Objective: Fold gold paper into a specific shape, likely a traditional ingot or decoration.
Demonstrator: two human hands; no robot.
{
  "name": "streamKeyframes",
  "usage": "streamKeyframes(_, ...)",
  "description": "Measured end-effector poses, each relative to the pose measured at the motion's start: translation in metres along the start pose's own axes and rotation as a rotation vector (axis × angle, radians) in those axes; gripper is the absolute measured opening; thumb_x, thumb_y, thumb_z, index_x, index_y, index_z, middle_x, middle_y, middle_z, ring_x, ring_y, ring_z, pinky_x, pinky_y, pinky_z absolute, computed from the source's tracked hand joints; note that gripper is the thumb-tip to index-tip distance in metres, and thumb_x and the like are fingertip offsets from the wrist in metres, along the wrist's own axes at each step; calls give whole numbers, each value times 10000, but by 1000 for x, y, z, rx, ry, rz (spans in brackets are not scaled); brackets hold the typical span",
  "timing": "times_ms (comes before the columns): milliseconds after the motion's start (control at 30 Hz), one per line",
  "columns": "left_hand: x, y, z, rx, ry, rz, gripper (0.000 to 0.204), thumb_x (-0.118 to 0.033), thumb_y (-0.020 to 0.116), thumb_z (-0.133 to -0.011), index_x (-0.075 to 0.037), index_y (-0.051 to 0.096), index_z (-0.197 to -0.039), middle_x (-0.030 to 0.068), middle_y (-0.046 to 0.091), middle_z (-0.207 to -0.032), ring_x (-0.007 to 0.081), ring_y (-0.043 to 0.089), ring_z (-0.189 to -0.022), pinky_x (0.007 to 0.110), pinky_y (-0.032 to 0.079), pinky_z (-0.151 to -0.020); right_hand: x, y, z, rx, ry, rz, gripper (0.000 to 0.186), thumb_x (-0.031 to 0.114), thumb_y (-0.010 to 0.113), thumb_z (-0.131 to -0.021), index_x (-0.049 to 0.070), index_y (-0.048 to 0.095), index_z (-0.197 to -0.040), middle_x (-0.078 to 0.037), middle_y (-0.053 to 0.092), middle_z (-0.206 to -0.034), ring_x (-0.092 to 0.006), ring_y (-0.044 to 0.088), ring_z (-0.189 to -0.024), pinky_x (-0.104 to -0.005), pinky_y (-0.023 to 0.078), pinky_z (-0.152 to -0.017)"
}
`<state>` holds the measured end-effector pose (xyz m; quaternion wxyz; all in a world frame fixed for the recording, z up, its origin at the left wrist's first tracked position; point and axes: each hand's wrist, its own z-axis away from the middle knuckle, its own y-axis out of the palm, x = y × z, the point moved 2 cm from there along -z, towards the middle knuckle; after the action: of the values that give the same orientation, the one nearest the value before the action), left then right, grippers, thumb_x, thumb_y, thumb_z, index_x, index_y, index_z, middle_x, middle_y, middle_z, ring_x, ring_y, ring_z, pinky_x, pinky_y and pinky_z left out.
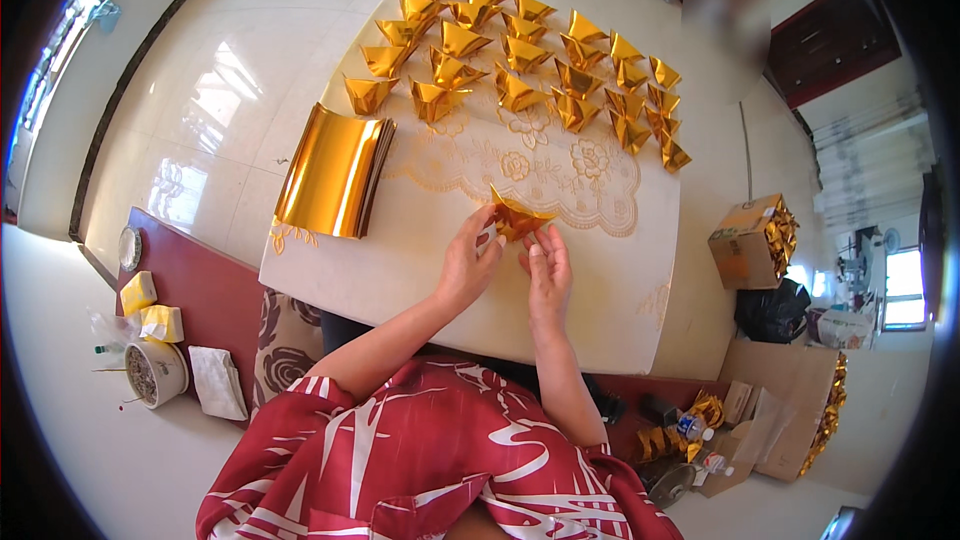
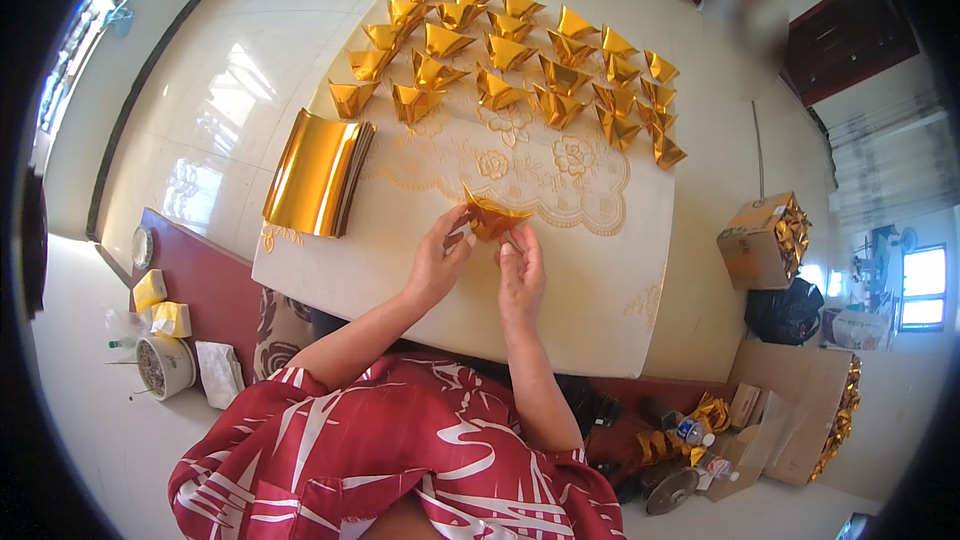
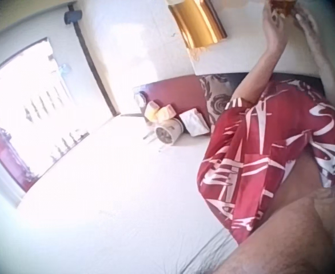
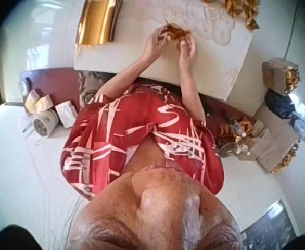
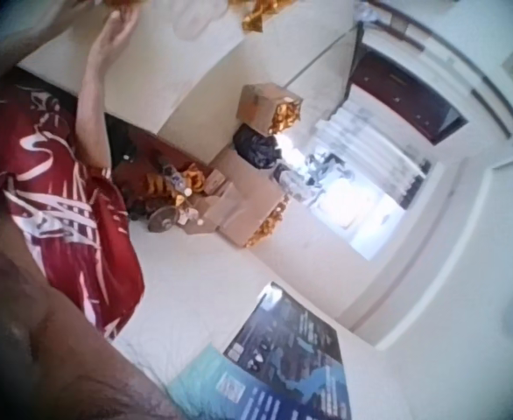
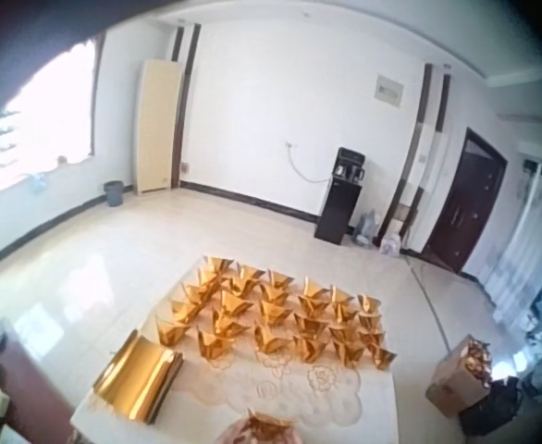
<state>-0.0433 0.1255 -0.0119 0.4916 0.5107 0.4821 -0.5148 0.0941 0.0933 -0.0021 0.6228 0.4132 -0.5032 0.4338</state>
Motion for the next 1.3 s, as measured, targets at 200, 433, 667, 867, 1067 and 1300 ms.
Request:
streamKeyframes(200,-2,-9,-43,-85,58,-36,489,-44,593,-918,-3,458,-1387,164,497,-1423,282,528,-1273,371,473,-993,20,28,-49,35,-39,-10,594,213,560,-1008,-35,308,-1485,-216,437,-1449,-245,533,-1250,-341,469,-1004)
streamKeyframes(433,-4,-14,-95,-144,77,-47,460,-60,588,-926,-13,480,-1370,161,482,-1440,286,517,-1281,375,468,-1009,20,52,-97,58,-75,-35,597,234,568,-1005,-42,324,-1475,-209,441,-1442,-230,519,-1254,-331,439,-1026)
streamKeyframes(667,0,-13,-128,-176,67,-71,457,-63,590,-922,-3,485,-1363,170,492,-1427,297,521,-1273,376,473,-1004,14,60,-130,70,-116,52,589,230,563,-1004,-34,328,-1475,-211,410,-1469,-251,516,-1271,-353,482,-997)
streamKeyframes(867,1,-13,-134,-166,75,-154,462,-46,592,-901,26,490,-1346,196,507,-1401,328,553,-1228,375,491,-979,4,60,-136,34,-127,-1,543,197,559,-1006,-56,367,-1446,-208,489,-1410,-232,565,-1206,-310,459,-997)
streamKeyframes(1067,-1,-12,-138,-195,136,-231,450,-31,595,-869,50,524,-1306,223,529,-1374,374,533,-1248,401,446,-1038,8,61,-138,16,-118,34,487,171,554,-1004,-55,427,-1417,-185,562,-1337,-188,587,-1161,-283,485,-940)
streamKeyframes(1300,-4,-8,-141,-191,132,-295,461,-22,594,-851,64,531,-1299,228,527,-1380,383,519,-1263,408,418,-1065,13,59,-138,2,-117,100,446,182,558,-1004,-36,484,-1386,-163,633,-1239,-160,623,-1079,-276,516,-878)
